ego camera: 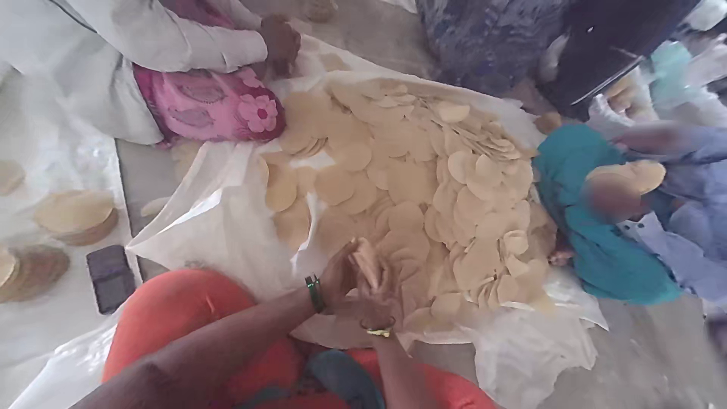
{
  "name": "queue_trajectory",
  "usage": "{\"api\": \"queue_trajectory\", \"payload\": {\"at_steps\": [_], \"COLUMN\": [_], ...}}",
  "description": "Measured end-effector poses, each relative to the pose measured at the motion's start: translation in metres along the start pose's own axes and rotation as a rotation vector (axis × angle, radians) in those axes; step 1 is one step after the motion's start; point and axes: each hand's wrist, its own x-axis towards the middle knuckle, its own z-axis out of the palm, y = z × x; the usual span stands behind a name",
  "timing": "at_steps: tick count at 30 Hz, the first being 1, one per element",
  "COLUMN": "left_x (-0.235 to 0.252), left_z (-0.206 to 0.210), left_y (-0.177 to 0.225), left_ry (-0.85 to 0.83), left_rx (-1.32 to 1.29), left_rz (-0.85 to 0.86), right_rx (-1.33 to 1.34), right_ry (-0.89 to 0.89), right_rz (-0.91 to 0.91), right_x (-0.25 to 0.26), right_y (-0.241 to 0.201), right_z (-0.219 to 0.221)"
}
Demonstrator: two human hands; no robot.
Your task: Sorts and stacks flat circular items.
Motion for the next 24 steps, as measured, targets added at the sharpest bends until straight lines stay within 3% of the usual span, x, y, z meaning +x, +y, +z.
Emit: {"api": "queue_trajectory", "payload": {"at_steps": [3,6,9,12,14,16,18,21,24], "left_x": [0.009,0.017,0.017,0.032,0.015,0.003,-0.001,0.017,0.04], "left_z": [-0.01,-0.009,-0.004,-0.021,-0.003,0.005,0.004,-0.014,-0.029], "left_y": [-0.006,0.005,0.018,0.007,0.023,0.027,0.027,0.009,-0.015], "left_ry": [-0.01,-0.006,0.016,-0.199,0.002,0.079,0.063,-0.1,-0.242], "left_rx": [-0.203,-0.37,-0.386,-0.462,-0.383,-0.307,-0.265,-0.353,-0.481], "left_rz": [0.018,-0.014,-0.068,-0.016,-0.036,0.012,0.061,0.019,-0.008], "right_rx": [0.063,0.229,0.054,-0.241,-0.44,-0.597,-0.638,-0.683,-0.747], "right_ry": [-0.098,-0.247,-0.218,-0.277,-0.406,-0.529,-0.54,-0.56,-0.428], "right_rz": [-0.188,-0.101,0.112,0.181,0.091,0.073,0.105,0.117,0.032], "right_x": [-0.012,0.003,0.053,0.129,0.168,0.194,0.215,0.22,0.207], "right_y": [0.01,0.005,0.007,0.037,0.061,0.067,0.051,0.04,0.05], "right_z": [0.012,-0.006,-0.022,-0.005,0.014,0.025,0.024,0.019,0.013]}}
